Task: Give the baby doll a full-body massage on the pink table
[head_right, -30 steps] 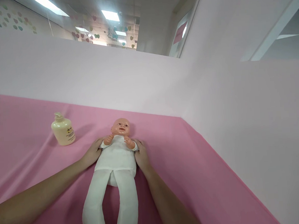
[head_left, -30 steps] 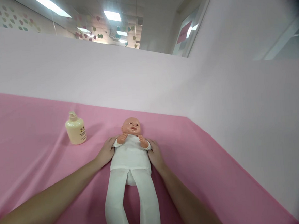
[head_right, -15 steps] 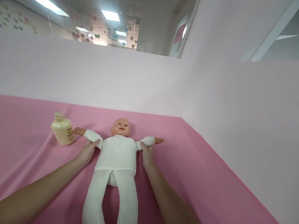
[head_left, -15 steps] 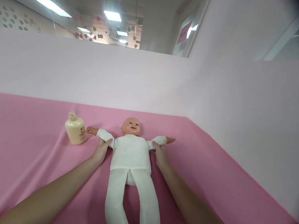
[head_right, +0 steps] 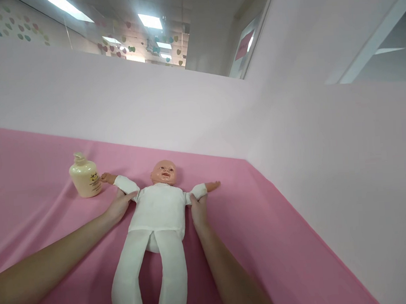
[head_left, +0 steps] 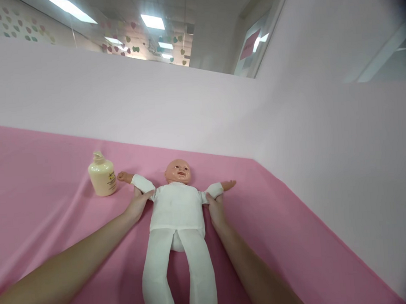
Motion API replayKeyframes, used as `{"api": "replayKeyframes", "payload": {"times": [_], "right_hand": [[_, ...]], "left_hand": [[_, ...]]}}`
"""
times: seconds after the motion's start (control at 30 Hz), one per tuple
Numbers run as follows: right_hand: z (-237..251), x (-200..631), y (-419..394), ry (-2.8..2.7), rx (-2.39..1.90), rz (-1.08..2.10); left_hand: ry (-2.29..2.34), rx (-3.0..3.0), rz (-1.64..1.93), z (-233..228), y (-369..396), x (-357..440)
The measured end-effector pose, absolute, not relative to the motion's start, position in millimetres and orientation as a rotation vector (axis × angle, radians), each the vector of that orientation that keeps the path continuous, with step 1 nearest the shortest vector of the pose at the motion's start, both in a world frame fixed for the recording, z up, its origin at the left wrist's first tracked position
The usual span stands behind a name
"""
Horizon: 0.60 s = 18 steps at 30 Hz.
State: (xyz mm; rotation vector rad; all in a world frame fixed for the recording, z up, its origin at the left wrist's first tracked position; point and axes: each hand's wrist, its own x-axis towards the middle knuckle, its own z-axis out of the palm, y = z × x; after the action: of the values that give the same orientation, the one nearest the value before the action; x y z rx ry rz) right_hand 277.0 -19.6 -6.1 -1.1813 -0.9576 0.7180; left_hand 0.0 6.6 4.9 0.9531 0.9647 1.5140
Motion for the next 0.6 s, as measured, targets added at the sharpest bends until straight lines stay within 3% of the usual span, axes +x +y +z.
{"api": "replayKeyframes", "payload": {"times": [0.27,0.6], "right_hand": [[2.6,264.4,-28.5,-1.481,-1.235,0.563],[2.2,265.4,-27.9,-1.506,-1.225,0.527]], "left_hand": [[0.989,1.809,1.243,4.8,2.2,-1.2],[1.071,1.902,1.226,2.5,3.0,-2.3]]}}
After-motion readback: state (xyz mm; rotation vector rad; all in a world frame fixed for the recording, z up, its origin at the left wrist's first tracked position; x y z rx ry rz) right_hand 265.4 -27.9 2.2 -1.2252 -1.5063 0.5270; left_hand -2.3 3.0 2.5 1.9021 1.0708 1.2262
